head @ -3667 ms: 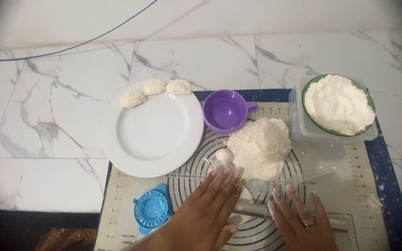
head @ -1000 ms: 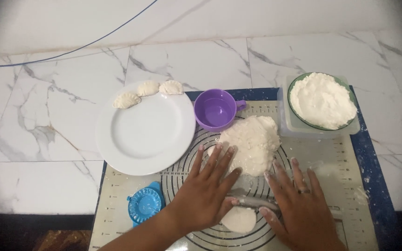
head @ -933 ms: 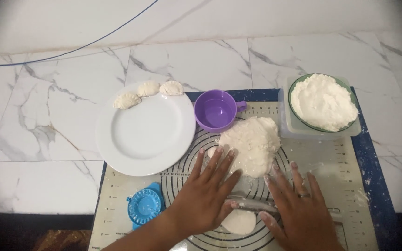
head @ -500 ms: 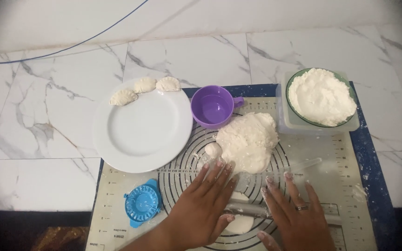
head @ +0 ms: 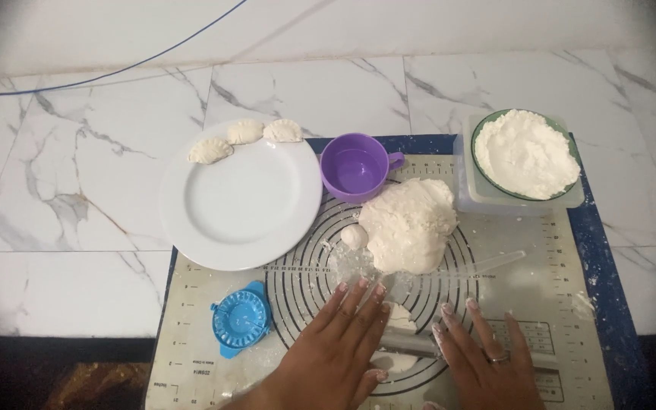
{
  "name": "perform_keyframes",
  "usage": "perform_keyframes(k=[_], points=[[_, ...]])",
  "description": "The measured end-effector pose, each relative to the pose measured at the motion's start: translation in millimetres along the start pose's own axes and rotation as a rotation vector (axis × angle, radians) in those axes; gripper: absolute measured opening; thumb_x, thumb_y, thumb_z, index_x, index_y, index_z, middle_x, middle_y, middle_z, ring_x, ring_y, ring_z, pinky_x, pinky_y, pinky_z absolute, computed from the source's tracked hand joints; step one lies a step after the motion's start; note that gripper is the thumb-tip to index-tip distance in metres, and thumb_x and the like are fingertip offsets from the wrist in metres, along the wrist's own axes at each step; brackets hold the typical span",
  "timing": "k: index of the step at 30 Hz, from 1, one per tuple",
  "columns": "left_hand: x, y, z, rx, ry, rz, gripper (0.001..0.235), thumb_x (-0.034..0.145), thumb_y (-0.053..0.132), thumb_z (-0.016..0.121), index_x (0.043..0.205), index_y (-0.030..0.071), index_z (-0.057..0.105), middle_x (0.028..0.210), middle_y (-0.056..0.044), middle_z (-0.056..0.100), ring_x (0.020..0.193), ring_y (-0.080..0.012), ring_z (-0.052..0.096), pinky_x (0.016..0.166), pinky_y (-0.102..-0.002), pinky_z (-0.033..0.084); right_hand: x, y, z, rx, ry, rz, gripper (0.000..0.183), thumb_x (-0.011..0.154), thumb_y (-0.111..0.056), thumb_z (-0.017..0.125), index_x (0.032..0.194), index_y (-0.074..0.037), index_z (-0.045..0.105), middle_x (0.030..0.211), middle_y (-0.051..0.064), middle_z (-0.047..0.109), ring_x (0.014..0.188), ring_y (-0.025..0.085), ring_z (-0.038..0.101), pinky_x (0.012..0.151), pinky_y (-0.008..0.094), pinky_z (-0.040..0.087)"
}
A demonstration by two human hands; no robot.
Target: A person is kneading dough and shaping it into small balls on a silicone mat on the floor.
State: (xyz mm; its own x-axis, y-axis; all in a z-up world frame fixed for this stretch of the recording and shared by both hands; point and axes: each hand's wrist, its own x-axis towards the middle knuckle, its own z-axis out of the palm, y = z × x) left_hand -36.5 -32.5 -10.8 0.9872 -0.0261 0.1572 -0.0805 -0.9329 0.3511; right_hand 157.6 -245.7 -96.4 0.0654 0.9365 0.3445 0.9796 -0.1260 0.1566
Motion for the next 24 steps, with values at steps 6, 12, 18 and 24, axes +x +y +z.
perform_keyframes(k=[6,12,18,24], points=[[-15.6,3.8,17.3,0.070,-0.064,0.018,0.068,0.113,0.041,0.021,0.153,-0.012,0.034,0.163,-0.035,0.029,0.156,-0.0466,0.015,0.125,-0.059,0.005,-35.6,-6.5,25.8,-0.091,0.001,0.004,0.049,0.086,-0.022,0.066,0.133,-0.019,0.053,0.152,0.006,0.052,0.149,0.029,0.039,0.112,0.073,0.037],[-28.0,10.4,30.2,0.087,-0.002,0.036,0.068,0.111,0.041,0.032,0.153,-0.011,0.038,0.161,-0.033,0.035,0.155,-0.0457,0.022,0.124,-0.057,0.012,-45.3,-11.5,25.3,-0.104,0.067,-0.030,0.041,0.088,-0.023,0.067,0.127,-0.015,0.059,0.145,0.007,0.058,0.140,0.032,0.048,0.111,0.074,0.039],[-37.9,13.3,35.5,0.188,0.022,0.094,0.066,0.115,0.042,0.026,0.153,-0.010,0.041,0.161,-0.030,0.039,0.155,-0.0424,0.027,0.126,-0.053,0.015,-66.9,-12.2,39.7,-0.094,0.066,-0.061,0.041,0.089,-0.030,0.066,0.126,-0.018,0.057,0.142,0.006,0.059,0.139,0.031,0.046,0.108,0.078,0.038],[-39.2,16.8,38.2,0.090,0.204,0.095,0.056,0.107,0.036,0.057,0.140,-0.009,0.055,0.153,-0.032,0.048,0.149,-0.0409,0.039,0.120,-0.052,0.032,-63.7,-20.7,25.8,-0.024,0.059,0.059,0.051,0.087,-0.046,0.061,0.134,-0.025,0.055,0.146,-0.003,0.059,0.132,0.016,0.055,0.112,0.078,0.037]])
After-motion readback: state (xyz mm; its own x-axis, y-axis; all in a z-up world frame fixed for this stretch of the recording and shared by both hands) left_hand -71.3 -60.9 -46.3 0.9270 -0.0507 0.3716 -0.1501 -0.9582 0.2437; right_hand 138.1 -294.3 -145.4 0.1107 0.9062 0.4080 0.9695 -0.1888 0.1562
